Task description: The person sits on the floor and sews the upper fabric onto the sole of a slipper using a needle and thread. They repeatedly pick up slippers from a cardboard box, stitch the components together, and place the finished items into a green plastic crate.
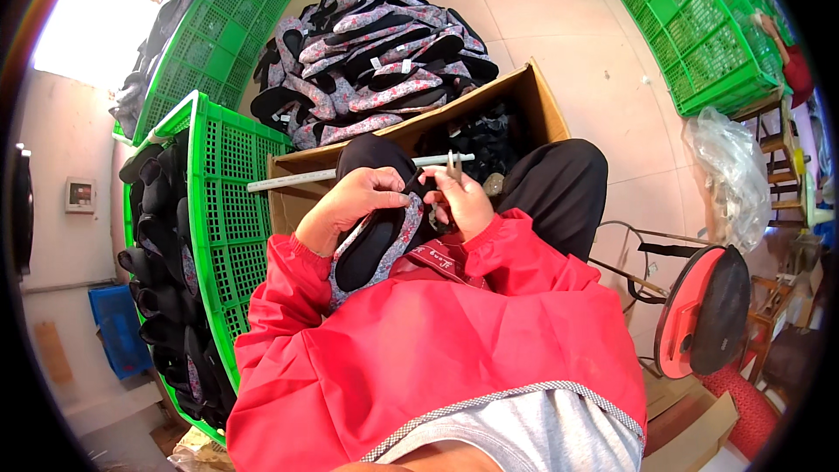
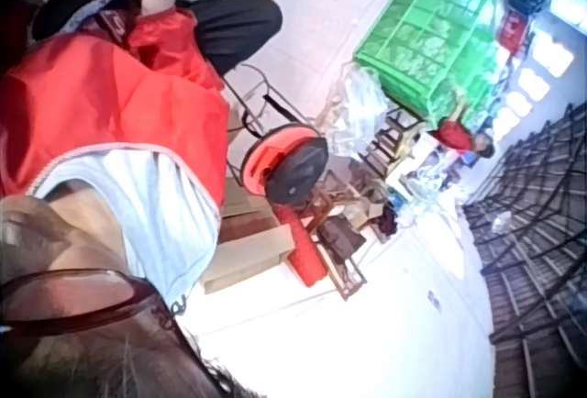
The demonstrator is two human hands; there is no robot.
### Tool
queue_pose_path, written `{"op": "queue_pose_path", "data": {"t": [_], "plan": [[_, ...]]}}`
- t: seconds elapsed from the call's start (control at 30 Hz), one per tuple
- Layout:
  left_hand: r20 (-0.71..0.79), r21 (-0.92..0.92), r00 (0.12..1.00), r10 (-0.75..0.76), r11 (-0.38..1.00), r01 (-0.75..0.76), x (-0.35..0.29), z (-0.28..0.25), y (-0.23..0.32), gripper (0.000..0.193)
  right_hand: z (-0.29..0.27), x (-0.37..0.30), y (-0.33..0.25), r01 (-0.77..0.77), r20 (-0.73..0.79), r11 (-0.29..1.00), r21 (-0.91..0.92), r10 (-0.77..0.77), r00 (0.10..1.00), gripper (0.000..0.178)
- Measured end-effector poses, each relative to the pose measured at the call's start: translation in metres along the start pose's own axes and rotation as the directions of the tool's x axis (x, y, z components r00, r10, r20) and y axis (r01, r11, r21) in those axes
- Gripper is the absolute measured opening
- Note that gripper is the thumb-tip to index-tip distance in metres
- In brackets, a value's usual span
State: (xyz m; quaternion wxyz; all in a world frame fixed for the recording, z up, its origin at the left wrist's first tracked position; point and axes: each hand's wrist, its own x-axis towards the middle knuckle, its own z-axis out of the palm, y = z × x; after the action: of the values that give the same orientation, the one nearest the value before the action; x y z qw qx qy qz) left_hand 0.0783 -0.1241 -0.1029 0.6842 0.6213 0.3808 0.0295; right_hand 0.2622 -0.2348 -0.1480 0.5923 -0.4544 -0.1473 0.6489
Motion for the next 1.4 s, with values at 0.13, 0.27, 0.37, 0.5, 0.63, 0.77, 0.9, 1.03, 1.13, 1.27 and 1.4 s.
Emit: {"op": "queue_pose_path", "data": {"t": [0.13, 0.27, 0.37, 0.5, 0.63, 0.77, 0.9, 1.03, 1.13, 1.27, 1.4], "plan": [[0.056, -0.183, 0.993, -0.105, 0.977, 0.114, 0.012, -0.003, -0.003, 0.012, -0.022, -0.021, -0.027, -0.062, 0.17, 0.964, -0.26, 0.109, 0.979, 0.042], [0.088, -0.354, 0.992, -0.086, 0.929, 0.112, 0.022, 0.001, -0.009, 0.013, -0.03, -0.034, -0.026, -0.024, 0.282, 0.885, -0.465, 0.173, 0.944, 0.056], [0.107, -0.373, 0.99, -0.092, 0.919, 0.126, 0.028, -0.001, -0.014, 0.012, -0.025, -0.035, -0.023, -0.042, 0.323, 0.875, -0.482, 0.222, 0.92, 0.044], [0.105, -0.368, 0.988, -0.113, 0.919, 0.144, 0.029, 0.0, -0.014, 0.011, -0.016, -0.031, -0.026, -0.141, 0.316, 0.884, -0.446, 0.303, 0.899, 0.033], [0.092, -0.332, 0.991, -0.102, 0.935, 0.127, 0.032, 0.001, -0.016, 0.011, -0.013, -0.023, -0.028, -0.231, 0.308, 0.877, -0.42, 0.377, 0.873, 0.026], [0.091, -0.352, 0.99, -0.109, 0.926, 0.134, 0.032, 0.004, -0.017, 0.01, -0.001, -0.02, -0.033, -0.228, 0.28, 0.875, -0.428, 0.368, 0.887, 0.026], [0.101, -0.372, 0.989, -0.112, 0.917, 0.142, 0.034, 0.004, -0.018, 0.01, -0.003, -0.013, -0.025, -0.192, 0.306, 0.882, -0.431, 0.342, 0.888, 0.023], [0.083, -0.377, 0.99, -0.111, 0.917, 0.134, 0.034, 0.007, -0.016, 0.01, 0.001, -0.012, -0.025, -0.19, 0.289, 0.878, -0.44, 0.339, 0.895, 0.021], [0.07, -0.38, 0.99, -0.121, 0.915, 0.138, 0.034, 0.007, -0.014, 0.011, 0.004, -0.013, -0.023, -0.189, 0.287, 0.889, -0.417, 0.326, 0.901, 0.019], [0.047, -0.346, 0.991, -0.122, 0.929, 0.131, 0.035, 0.009, -0.015, 0.012, 0.003, -0.014, -0.024, -0.196, 0.274, 0.903, -0.383, 0.313, 0.909, 0.019], [0.036, -0.305, 0.991, -0.126, 0.943, 0.131, 0.036, 0.01, -0.013, 0.013, -0.004, -0.009, -0.01, -0.128, 0.313, 0.934, -0.335, 0.238, 0.919, 0.019]]}}
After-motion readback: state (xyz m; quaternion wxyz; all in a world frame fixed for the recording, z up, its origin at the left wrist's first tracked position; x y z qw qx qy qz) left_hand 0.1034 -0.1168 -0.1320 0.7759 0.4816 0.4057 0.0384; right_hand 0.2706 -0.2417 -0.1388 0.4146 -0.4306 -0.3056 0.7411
